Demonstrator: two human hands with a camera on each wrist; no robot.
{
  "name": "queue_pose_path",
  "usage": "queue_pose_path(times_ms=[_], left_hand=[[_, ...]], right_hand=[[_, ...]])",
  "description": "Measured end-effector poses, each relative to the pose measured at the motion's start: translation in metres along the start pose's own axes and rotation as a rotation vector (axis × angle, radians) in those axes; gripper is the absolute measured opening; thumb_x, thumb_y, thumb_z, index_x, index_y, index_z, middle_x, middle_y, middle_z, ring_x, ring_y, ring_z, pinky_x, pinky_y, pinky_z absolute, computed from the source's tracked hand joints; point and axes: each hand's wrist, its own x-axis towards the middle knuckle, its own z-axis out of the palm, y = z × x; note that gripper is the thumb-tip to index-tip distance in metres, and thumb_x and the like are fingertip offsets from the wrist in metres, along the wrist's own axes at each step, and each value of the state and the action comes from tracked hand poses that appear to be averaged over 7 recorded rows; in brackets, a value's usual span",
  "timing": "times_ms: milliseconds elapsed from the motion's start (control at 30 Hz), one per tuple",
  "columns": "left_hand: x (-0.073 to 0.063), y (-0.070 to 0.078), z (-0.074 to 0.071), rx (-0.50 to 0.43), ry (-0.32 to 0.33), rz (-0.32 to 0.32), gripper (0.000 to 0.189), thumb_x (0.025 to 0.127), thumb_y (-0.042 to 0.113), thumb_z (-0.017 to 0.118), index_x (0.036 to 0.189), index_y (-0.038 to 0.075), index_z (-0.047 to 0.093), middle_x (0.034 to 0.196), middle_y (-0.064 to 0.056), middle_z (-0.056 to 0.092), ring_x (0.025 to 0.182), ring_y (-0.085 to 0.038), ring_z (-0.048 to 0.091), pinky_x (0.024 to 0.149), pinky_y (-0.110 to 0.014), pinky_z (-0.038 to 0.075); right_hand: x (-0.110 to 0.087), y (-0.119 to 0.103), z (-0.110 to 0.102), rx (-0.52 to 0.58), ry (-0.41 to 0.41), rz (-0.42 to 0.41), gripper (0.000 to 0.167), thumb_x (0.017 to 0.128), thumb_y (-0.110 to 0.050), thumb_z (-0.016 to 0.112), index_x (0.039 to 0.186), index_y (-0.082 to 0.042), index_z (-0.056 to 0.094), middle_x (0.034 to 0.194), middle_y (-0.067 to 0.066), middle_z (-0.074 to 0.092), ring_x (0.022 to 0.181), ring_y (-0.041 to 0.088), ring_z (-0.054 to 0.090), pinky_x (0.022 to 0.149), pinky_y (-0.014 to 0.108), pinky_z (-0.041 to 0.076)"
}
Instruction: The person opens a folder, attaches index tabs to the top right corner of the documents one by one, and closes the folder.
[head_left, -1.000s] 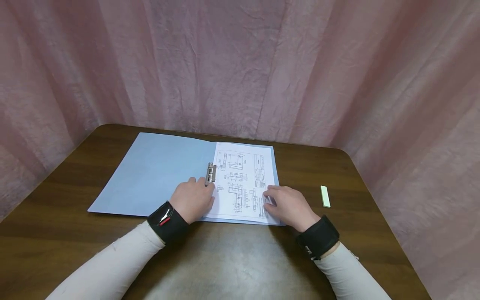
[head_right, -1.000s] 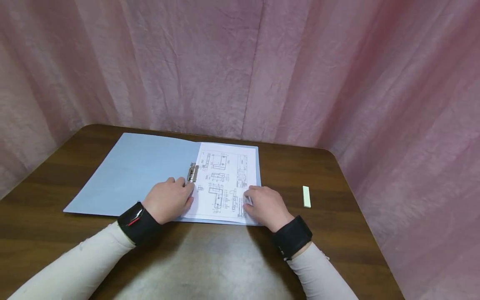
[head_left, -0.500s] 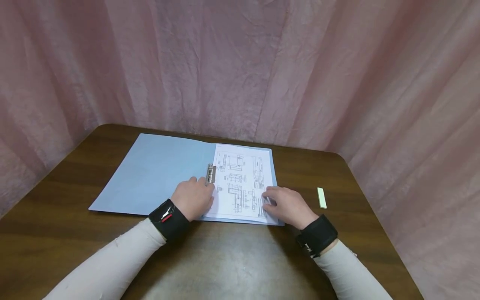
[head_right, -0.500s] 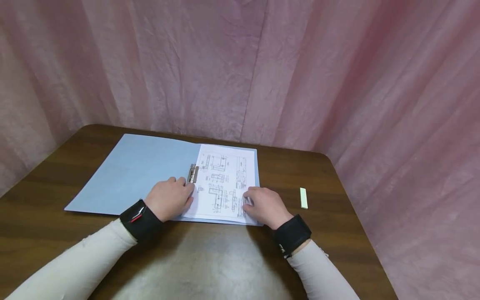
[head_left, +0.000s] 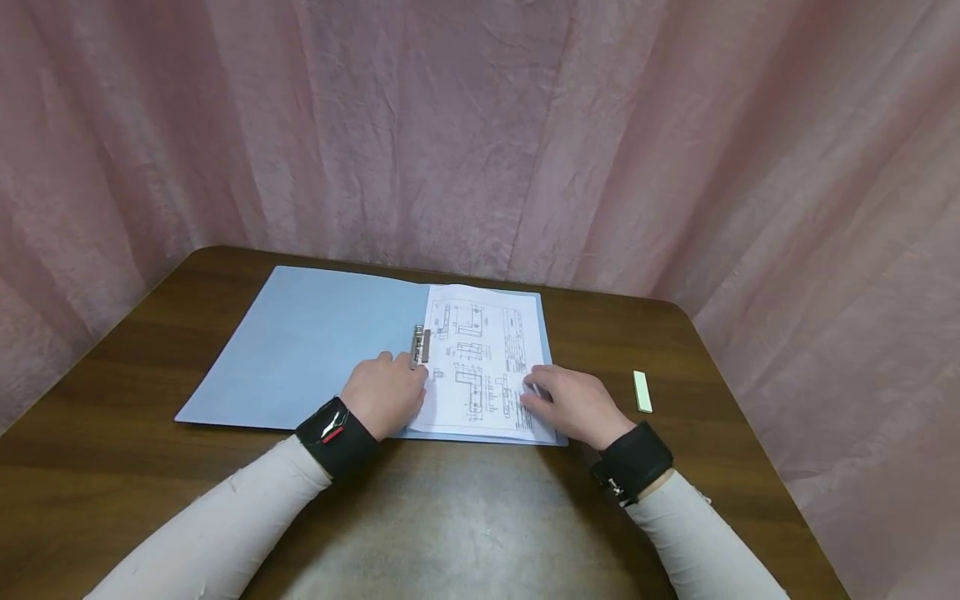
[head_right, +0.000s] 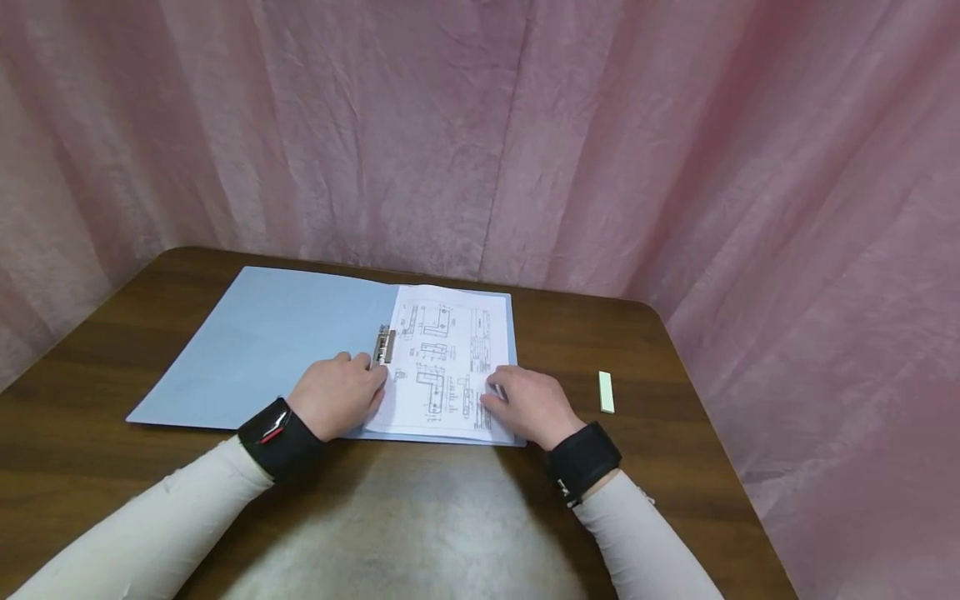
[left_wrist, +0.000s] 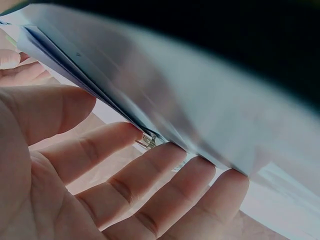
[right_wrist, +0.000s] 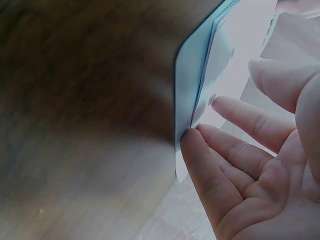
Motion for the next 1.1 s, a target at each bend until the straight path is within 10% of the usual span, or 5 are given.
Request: queue_pose_path(times_ms=[300,467,633,1100], left_hand=[[0.0,0.0,-0.001,-0.004,0.006,-0.015,0.027,0.102,0.025,0.08,0.114,0.0,0.08,0.085,-0.015,0.068,0.065,-0.024,0.053,0.053,-0.037,0.05],[0.0,0.005,0.0,-0.003,-0.013,-0.013,0.027,0.103,0.024,0.079,0.116,0.0,0.08,0.086,-0.016,0.068,0.065,-0.025,0.053,0.053,-0.036,0.049],[0.002,0.012,-0.002,0.017,0.0,0.001,0.024,0.103,0.021,0.078,0.114,0.0,0.08,0.084,-0.015,0.067,0.064,-0.024,0.051,0.051,-0.036,0.048],[0.013,0.021,-0.004,0.031,-0.013,0.01,0.022,0.103,0.018,0.078,0.116,0.0,0.08,0.084,-0.016,0.066,0.065,-0.025,0.052,0.052,-0.037,0.051]], right_hand=[[0.0,0.0,-0.001,0.021,-0.003,0.002,0.025,0.104,-0.025,0.078,0.123,-0.009,0.079,0.098,0.0,0.069,0.082,0.016,0.059,0.075,0.036,0.049],[-0.014,0.004,0.0,0.085,-0.049,0.022,0.04,0.106,-0.028,0.077,0.14,-0.008,0.074,0.134,0.009,0.074,0.116,0.024,0.07,0.102,0.046,0.057],[-0.031,0.012,-0.004,0.058,-0.038,0.002,0.063,0.106,-0.038,0.076,0.157,-0.005,0.06,0.163,0.014,0.057,0.156,0.034,0.046,0.123,0.056,0.04],[-0.062,0.057,-0.027,-0.091,0.034,0.154,0.079,0.107,-0.047,0.073,0.166,-0.002,0.046,0.17,0.026,0.043,0.16,0.048,0.034,0.127,0.069,0.024]])
